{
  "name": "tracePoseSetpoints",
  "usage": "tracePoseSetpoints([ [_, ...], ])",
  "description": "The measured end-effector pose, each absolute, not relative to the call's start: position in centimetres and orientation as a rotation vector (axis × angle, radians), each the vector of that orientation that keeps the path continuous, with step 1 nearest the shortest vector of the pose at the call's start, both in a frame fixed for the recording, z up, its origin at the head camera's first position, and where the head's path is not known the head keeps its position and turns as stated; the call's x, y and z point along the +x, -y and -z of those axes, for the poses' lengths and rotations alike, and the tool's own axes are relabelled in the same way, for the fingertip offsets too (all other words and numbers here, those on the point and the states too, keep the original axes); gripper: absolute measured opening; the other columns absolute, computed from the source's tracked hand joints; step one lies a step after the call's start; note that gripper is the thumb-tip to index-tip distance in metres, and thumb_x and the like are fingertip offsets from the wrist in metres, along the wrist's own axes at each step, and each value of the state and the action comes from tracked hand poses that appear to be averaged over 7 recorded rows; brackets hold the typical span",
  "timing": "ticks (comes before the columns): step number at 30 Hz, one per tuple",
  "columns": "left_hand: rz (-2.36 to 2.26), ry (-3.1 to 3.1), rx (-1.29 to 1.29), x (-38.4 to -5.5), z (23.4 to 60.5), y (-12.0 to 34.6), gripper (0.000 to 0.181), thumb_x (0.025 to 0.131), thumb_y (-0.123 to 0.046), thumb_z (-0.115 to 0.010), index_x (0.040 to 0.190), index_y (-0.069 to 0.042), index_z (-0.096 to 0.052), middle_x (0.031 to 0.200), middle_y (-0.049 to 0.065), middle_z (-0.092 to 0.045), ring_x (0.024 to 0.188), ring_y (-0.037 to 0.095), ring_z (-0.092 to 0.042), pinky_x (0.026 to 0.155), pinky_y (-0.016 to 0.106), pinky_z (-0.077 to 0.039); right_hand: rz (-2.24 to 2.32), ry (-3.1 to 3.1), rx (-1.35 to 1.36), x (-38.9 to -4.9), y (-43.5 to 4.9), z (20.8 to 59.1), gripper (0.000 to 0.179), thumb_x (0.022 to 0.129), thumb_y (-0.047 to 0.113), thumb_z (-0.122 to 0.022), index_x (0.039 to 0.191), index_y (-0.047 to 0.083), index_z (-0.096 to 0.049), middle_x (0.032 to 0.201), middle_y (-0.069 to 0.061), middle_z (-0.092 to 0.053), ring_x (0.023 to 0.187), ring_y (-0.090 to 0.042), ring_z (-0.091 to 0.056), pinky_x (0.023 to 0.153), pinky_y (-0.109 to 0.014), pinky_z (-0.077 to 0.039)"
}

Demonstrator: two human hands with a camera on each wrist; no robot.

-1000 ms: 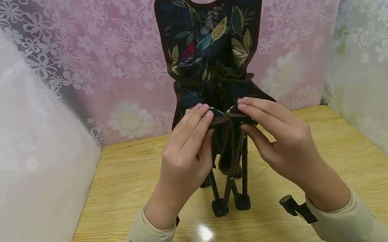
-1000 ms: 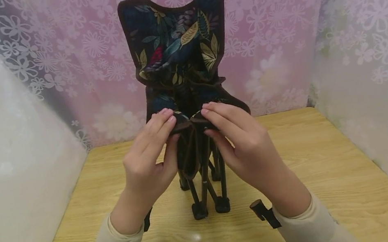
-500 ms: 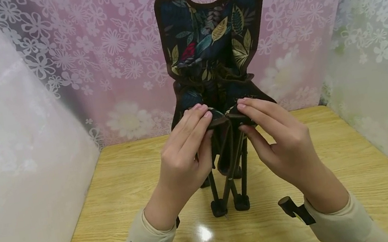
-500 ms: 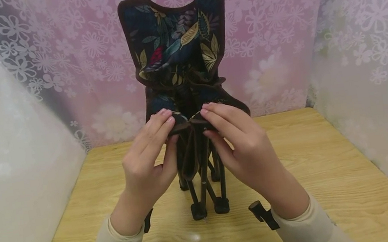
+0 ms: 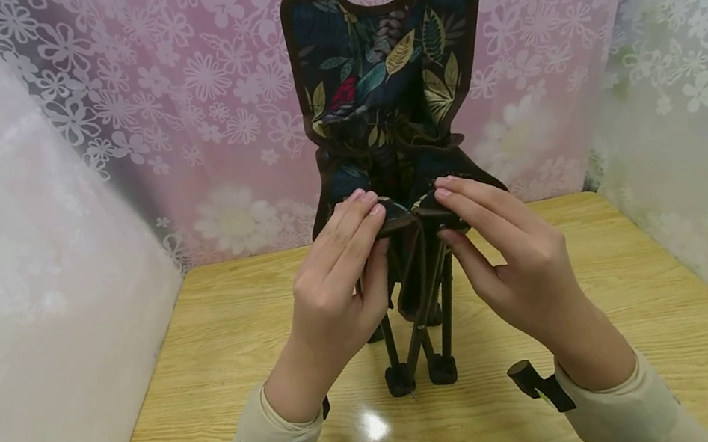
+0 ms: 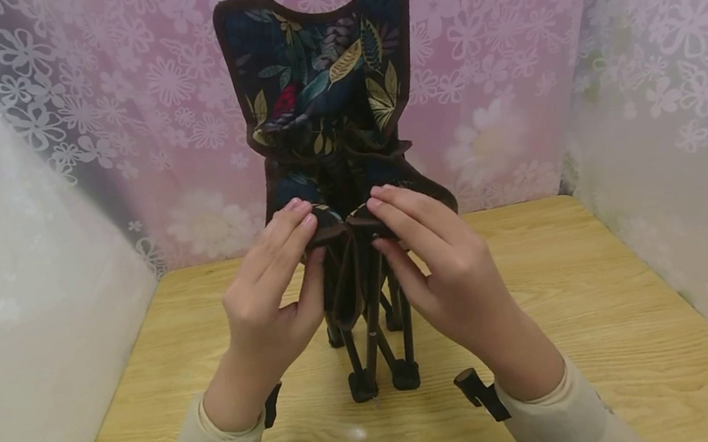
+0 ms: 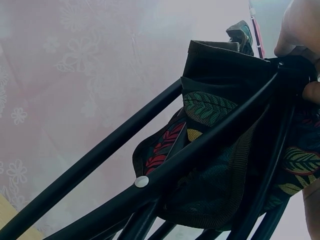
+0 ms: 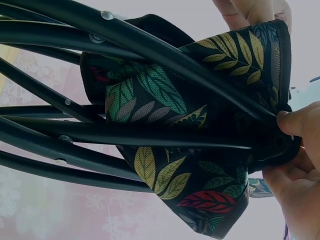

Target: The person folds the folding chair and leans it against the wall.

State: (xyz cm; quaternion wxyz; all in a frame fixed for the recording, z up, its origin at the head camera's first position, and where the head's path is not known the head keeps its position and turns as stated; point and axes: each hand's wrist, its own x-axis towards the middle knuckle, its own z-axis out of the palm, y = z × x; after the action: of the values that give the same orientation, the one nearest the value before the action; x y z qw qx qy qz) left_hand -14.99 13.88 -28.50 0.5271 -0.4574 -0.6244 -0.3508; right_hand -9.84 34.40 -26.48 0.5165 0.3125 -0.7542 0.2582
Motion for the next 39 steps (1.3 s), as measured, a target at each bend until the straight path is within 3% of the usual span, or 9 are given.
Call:
tracePoseSetpoints([
  [13, 0.841, 1.498, -1.095, -14.8, 28.9, -13.8, 0.039, 0.093, 0.006, -0.073, 0.132, 0.012, -0.068, 0.137, 0.029, -0.068, 0.134, 0.042, -0.064, 0.113, 0.045, -0.053, -0.674, 1.762, 0.715, -10.3, -34.4, 27.3, 0.043, 0.108, 0.030, -0.064, 0.131, -0.005, -0.072, 0.137, -0.022, -0.071, 0.128, -0.033, -0.070, 0.113, -0.025, -0.050],
  [20, 0.846, 1.508, -1.114, -14.7, 28.9, -13.7, 0.040, 0.093, 0.006, -0.073, 0.132, 0.012, -0.068, 0.139, 0.029, -0.067, 0.134, 0.044, -0.064, 0.114, 0.045, -0.052, -0.719, 1.748, 0.711, -10.1, -34.6, 27.8, 0.043, 0.109, 0.027, -0.062, 0.137, -0.004, -0.068, 0.145, -0.022, -0.065, 0.140, -0.023, -0.062, 0.115, -0.025, -0.048],
  [39, 0.834, 1.505, -1.128, -14.8, 29.2, -13.6, 0.043, 0.092, 0.005, -0.073, 0.134, 0.013, -0.066, 0.138, 0.033, -0.066, 0.135, 0.046, -0.063, 0.115, 0.046, -0.052, -0.734, 1.718, 0.692, -10.3, -34.7, 28.2, 0.042, 0.109, 0.028, -0.062, 0.137, -0.004, -0.069, 0.143, -0.022, -0.066, 0.138, -0.023, -0.063, 0.115, -0.026, -0.049],
])
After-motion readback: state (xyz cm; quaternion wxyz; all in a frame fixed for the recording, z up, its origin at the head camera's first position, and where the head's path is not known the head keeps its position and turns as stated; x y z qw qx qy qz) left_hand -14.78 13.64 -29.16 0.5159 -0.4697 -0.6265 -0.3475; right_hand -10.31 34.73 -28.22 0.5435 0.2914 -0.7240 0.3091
